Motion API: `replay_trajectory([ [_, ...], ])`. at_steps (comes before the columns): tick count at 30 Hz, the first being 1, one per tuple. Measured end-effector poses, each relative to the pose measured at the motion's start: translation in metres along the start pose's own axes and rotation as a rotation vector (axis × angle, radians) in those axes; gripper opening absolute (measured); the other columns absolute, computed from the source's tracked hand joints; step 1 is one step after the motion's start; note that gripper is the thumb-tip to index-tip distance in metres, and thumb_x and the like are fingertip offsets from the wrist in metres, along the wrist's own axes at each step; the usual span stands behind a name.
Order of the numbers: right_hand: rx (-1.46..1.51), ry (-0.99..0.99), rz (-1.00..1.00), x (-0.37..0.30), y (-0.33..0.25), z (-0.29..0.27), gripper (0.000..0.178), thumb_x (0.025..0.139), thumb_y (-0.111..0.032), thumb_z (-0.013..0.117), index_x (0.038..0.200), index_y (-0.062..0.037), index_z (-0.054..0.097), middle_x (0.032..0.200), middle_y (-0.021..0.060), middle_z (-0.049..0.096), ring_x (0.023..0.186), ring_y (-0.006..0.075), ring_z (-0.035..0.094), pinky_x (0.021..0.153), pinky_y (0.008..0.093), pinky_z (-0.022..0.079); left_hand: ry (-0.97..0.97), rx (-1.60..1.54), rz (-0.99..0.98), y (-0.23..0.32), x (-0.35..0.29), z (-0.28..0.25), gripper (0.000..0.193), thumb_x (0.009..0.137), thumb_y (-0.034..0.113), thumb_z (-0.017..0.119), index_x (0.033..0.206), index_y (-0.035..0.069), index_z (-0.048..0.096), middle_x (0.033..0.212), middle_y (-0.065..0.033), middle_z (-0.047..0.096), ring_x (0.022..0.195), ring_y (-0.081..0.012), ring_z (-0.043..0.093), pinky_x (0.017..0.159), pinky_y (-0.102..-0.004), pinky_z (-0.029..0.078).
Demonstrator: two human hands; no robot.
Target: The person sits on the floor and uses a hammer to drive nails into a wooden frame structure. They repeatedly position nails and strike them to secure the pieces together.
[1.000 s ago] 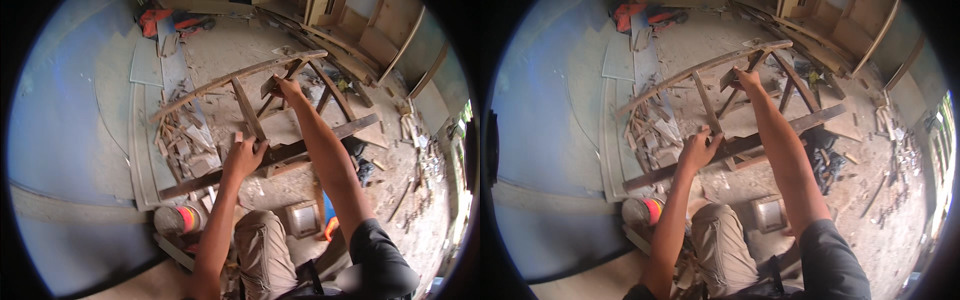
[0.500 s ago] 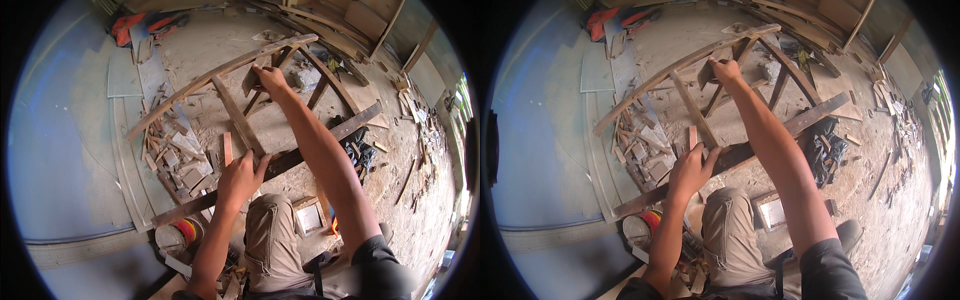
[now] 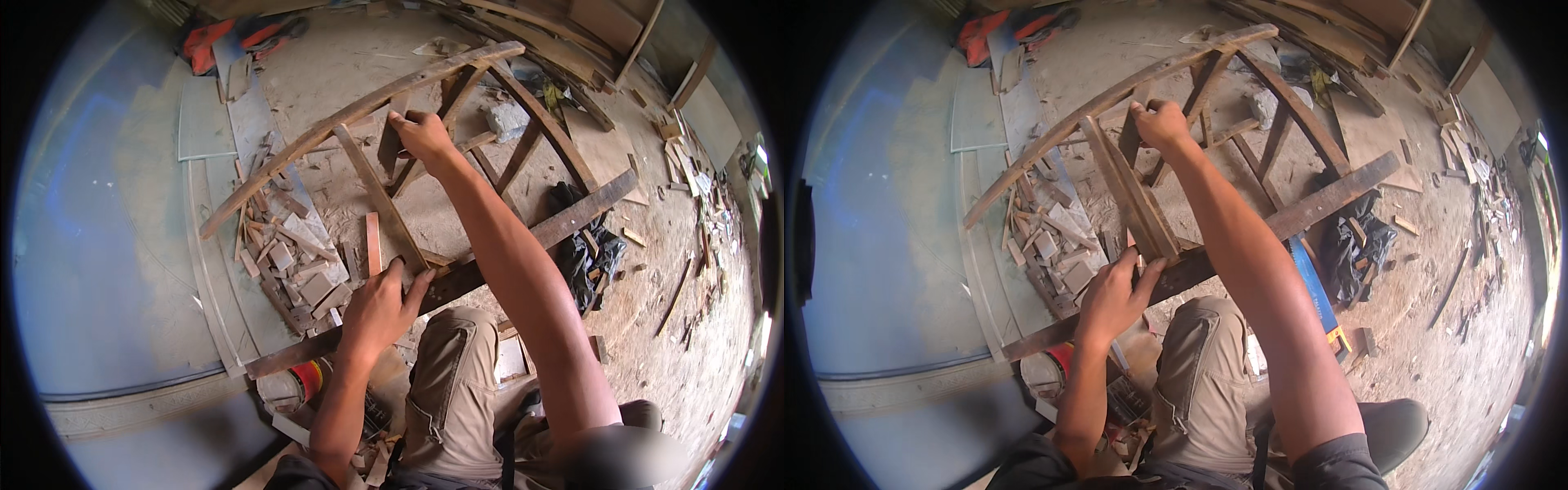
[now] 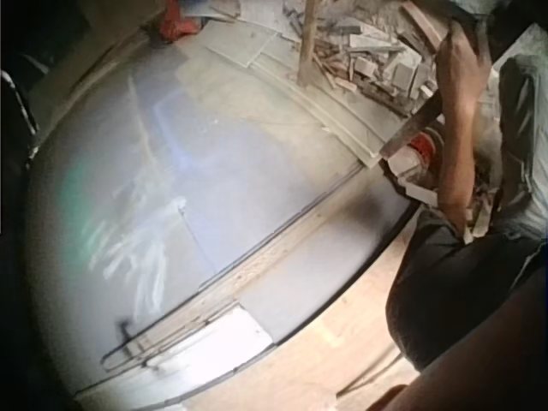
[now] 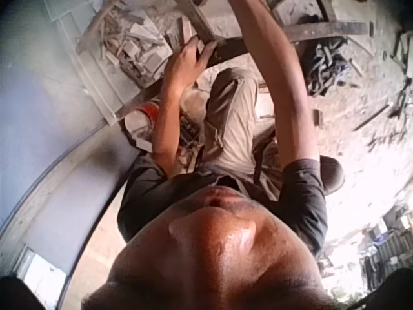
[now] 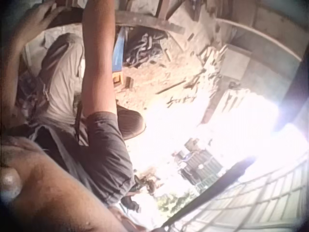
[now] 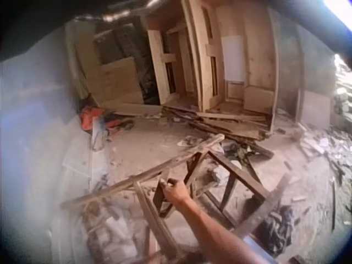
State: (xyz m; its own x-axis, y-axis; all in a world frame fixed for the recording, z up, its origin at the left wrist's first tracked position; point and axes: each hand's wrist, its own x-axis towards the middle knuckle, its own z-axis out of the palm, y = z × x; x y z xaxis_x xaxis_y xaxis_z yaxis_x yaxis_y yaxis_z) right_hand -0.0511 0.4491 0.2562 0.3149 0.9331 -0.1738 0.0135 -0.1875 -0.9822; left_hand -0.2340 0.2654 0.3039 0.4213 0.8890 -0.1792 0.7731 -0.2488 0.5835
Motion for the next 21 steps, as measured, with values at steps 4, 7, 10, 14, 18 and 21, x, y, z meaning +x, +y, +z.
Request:
replay_trajectory([
  [4,0.026,-0.069,-0.037,-0.008,-0.007,0.011,0.048,0.096,-0.037,0.061,0.113,0.0086,0.063,0.089,0.0088,0.067,0.075,0.0149,0.065,0.064,0.0306,0.058,0.017,-0.034,0.027,-0.002,0.001,-0.005,0.047,0.094,0.042,0.058,0.091,-0.006,0.059,0.080,-0.0318,0.063,0.081,-0.0496,0.062,0.068,-0.0527,0.048],
  [7,0.020,-0.032,-0.042,0.003,0.006,0.012,0.051,0.095,-0.035,0.063,0.116,0.0106,0.061,0.093,0.0113,0.068,0.078,0.0162,0.066,0.067,0.0306,0.057,0.129,-0.093,0.053,-0.006,0.007,0.000,0.053,0.094,0.047,0.058,0.095,-0.006,0.062,0.077,-0.0296,0.063,0.078,-0.0461,0.064,0.068,-0.0468,0.049],
  [10,-0.041,0.055,-0.073,0.017,0.022,0.005,0.051,0.094,-0.035,0.065,0.115,0.0107,0.062,0.094,0.0125,0.069,0.077,0.0172,0.066,0.067,0.0311,0.057,0.339,-0.297,-0.018,-0.026,0.042,0.018,0.060,0.094,0.054,0.055,0.094,-0.005,0.063,0.071,-0.0097,0.062,0.065,-0.0205,0.061,0.065,-0.0339,0.048],
  [14,0.017,0.030,-0.060,0.009,0.003,0.030,0.055,0.090,-0.038,0.068,0.117,0.0090,0.063,0.097,0.0221,0.069,0.090,0.0271,0.069,0.077,0.0354,0.055,0.472,-0.676,-0.190,-0.059,0.129,-0.014,0.055,0.093,0.055,0.054,0.083,0.001,0.055,0.071,-0.0108,0.055,0.068,-0.0213,0.053,0.062,-0.0381,0.045],
  [18,-0.062,0.120,-0.134,0.019,0.015,0.017,0.051,0.092,-0.036,0.067,0.113,0.0111,0.063,0.089,0.0150,0.069,0.077,0.0188,0.067,0.068,0.0318,0.054,0.254,-1.407,-0.437,-0.025,0.169,-0.011,0.052,0.100,0.048,0.045,0.116,0.000,0.057,0.104,-0.0142,0.066,0.088,-0.0268,0.067,0.073,-0.0464,0.058],
  [21,-0.115,0.139,-0.119,0.004,0.007,0.026,0.051,0.091,-0.036,0.068,0.111,0.0114,0.064,0.089,0.0162,0.070,0.076,0.0198,0.067,0.068,0.0329,0.054,0.398,-1.415,-0.428,-0.027,0.170,-0.006,0.054,0.100,0.047,0.046,0.113,-0.005,0.056,0.096,-0.0181,0.067,0.076,-0.0292,0.069,0.064,-0.0455,0.059],
])
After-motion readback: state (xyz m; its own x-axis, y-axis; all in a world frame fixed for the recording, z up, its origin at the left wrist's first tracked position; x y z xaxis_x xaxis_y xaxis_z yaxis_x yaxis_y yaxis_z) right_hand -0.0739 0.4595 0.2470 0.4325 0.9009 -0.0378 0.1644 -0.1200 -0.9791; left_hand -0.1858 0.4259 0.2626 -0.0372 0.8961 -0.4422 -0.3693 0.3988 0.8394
